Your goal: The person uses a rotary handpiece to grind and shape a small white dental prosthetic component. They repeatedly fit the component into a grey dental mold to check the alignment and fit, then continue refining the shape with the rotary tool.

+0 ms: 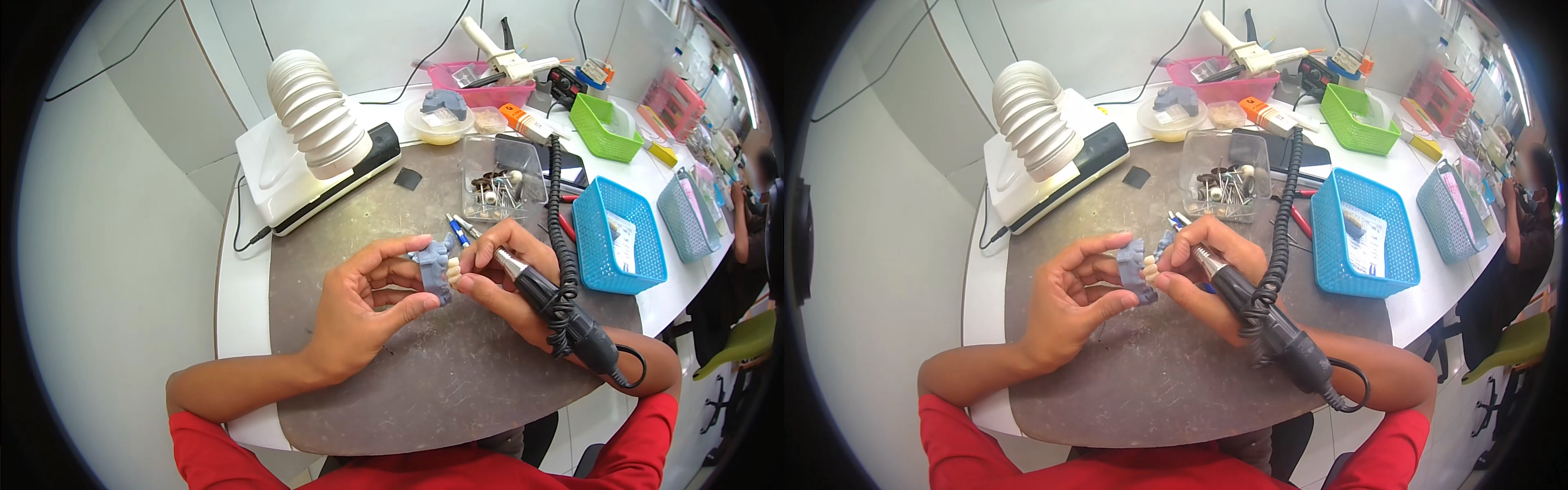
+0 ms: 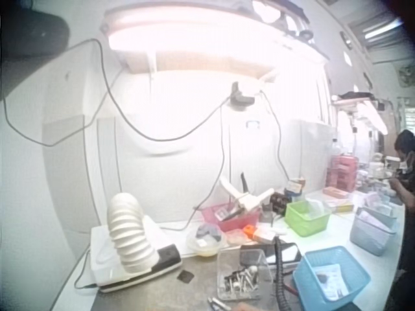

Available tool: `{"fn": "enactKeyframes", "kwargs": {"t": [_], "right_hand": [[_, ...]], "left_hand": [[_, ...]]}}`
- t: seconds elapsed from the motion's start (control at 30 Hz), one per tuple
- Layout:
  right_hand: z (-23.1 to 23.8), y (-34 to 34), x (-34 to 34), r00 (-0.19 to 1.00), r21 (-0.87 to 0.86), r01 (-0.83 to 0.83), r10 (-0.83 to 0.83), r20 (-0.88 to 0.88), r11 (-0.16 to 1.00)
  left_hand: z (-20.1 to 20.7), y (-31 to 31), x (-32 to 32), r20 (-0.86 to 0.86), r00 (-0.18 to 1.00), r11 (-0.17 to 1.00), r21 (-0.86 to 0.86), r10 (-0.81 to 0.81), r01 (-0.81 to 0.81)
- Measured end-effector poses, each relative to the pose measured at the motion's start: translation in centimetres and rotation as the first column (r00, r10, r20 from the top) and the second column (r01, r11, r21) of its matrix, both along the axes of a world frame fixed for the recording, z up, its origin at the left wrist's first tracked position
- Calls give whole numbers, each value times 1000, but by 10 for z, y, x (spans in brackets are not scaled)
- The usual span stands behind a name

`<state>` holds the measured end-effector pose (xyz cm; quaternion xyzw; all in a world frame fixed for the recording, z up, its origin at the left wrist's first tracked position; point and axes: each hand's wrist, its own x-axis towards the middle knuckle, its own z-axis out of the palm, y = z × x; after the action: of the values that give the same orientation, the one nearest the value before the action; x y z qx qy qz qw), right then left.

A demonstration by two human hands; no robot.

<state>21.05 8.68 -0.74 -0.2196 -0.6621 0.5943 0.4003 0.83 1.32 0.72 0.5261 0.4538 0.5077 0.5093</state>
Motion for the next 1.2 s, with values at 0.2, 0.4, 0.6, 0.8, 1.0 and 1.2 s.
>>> {"fn": "enactKeyframes", "kwargs": {"t": [0.2,0.4,0.6,0.8,1.0,1.2], "right_hand": [[2,-2,1,999,-5,-15,15,42,1000],[5,-6,2,998,20,-15,14,53,1000],[6,-5,3,997,22,-7,5,73,1000],[5,-4,4,999,22,-22,21,46,1000],[6,-3,4,998,-9,-40,41,43,999],[6,-3,4,995,26,-32,29,99,999]], "left_hand": [[0,-1,1,-26,1000,1000,-9,3,-3],[-1,-3,2,-59,998,998,61,0,3],[-1,-3,1,-49,999,998,61,-13,16],[-2,-3,1,-46,999,997,76,-20,24],[-3,-3,1,-34,999,996,86,-18,21],[-2,-3,1,-78,996,996,78,-40,46]]}}
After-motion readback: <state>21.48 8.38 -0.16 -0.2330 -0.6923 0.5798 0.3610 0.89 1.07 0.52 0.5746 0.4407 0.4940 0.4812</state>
